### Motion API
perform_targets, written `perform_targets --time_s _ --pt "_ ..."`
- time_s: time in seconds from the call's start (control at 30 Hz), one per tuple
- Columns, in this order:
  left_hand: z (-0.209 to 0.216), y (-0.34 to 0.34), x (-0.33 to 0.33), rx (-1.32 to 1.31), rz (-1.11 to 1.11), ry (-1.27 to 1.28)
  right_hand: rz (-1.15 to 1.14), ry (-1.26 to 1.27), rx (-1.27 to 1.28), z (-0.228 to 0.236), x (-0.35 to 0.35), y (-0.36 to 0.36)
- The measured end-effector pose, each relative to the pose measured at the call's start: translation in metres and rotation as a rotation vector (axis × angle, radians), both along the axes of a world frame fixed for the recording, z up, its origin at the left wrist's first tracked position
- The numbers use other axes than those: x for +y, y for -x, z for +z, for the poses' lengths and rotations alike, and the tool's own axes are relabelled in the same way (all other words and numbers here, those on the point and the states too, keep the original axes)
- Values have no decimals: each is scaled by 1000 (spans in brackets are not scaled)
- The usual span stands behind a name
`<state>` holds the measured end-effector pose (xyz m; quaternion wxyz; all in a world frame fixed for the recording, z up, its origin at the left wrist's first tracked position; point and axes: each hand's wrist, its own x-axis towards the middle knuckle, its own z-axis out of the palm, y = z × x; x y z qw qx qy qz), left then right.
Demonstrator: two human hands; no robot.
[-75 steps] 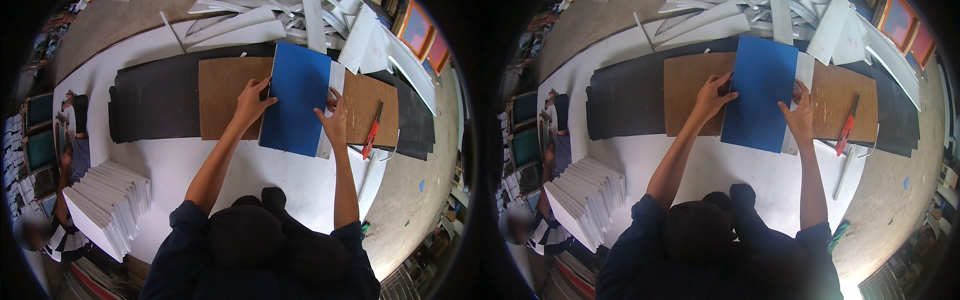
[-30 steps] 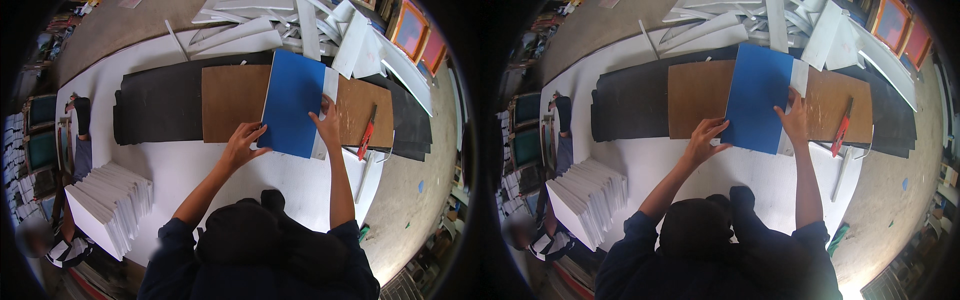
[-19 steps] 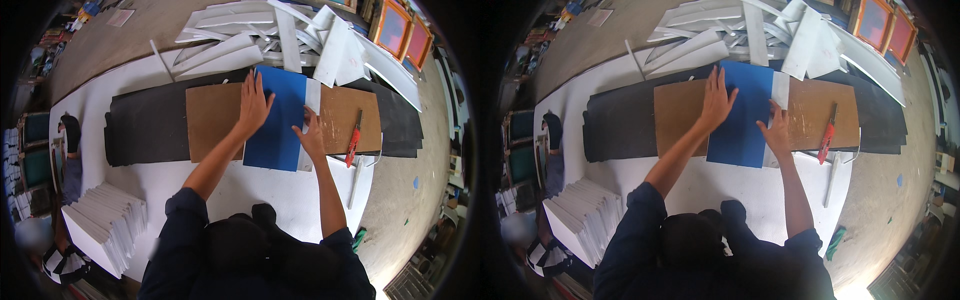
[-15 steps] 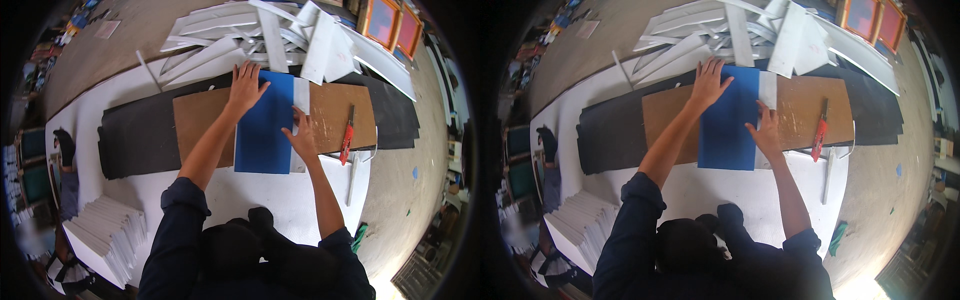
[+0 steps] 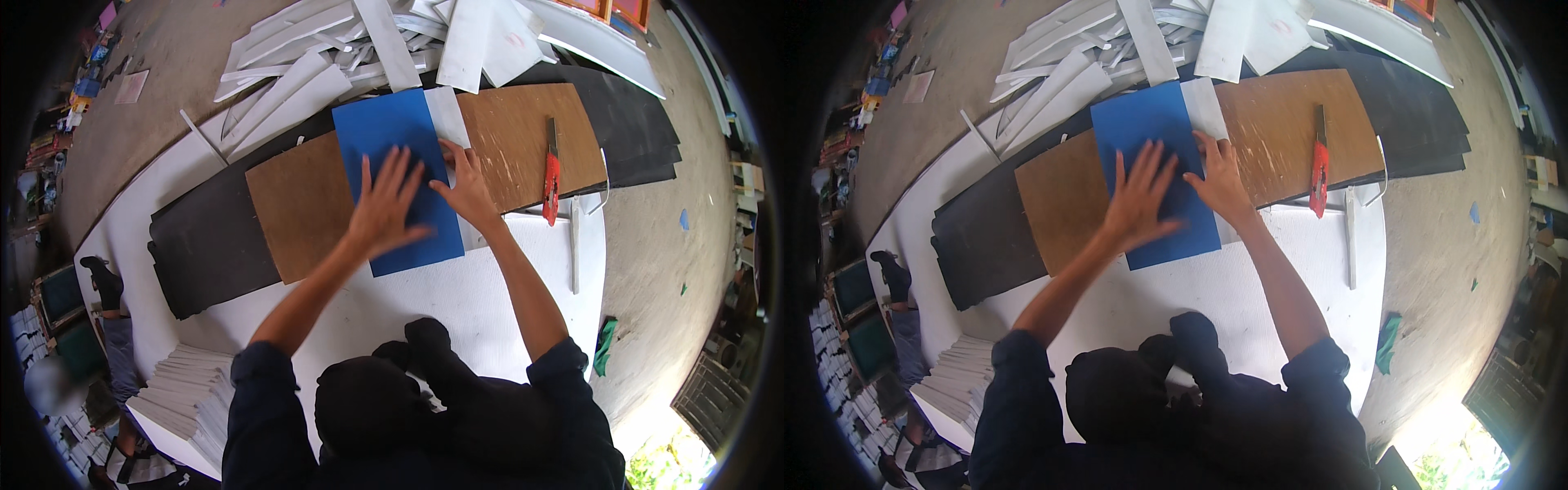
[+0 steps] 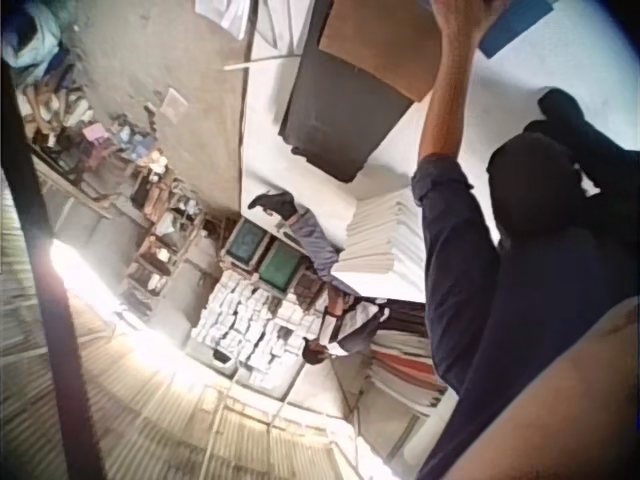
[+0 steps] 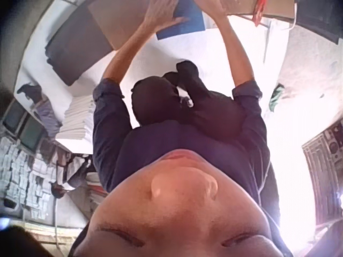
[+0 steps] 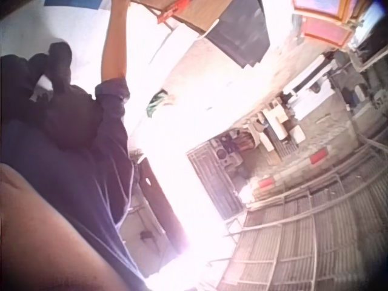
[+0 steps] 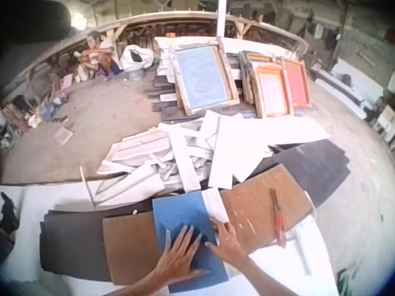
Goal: The person uses a red utility knife to cut a blue foam sheet on a workbench. They align the foam, score it with the blade, and snap it into pieces, repeating the process to create multiple rectangular sections.
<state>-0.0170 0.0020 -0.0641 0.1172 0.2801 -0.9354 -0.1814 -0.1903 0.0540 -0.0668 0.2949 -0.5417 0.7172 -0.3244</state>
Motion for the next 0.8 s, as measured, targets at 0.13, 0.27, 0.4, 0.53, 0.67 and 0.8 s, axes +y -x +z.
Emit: perform_targets --time_s 0.13,0.27,0.4,0.53,0.67,0.8 --pt "8 -3 49 -98 -6 -70 -17 31 29 1 0 1" --pt "8 4 62 -194 61 -13 -2 85 22 -3 1 0" --pt "8 5 65 -254 56 46 -7 111 59 -9 5 -3" --pt "15 11 67 -319 44 71 -19 231 85 -13 11 0" --pt "17 8 67 -397 61 91 -288 288 501 -8 36 16" --pt "19 10 64 -327 57 100 -706 -67 764 -10 64 72"
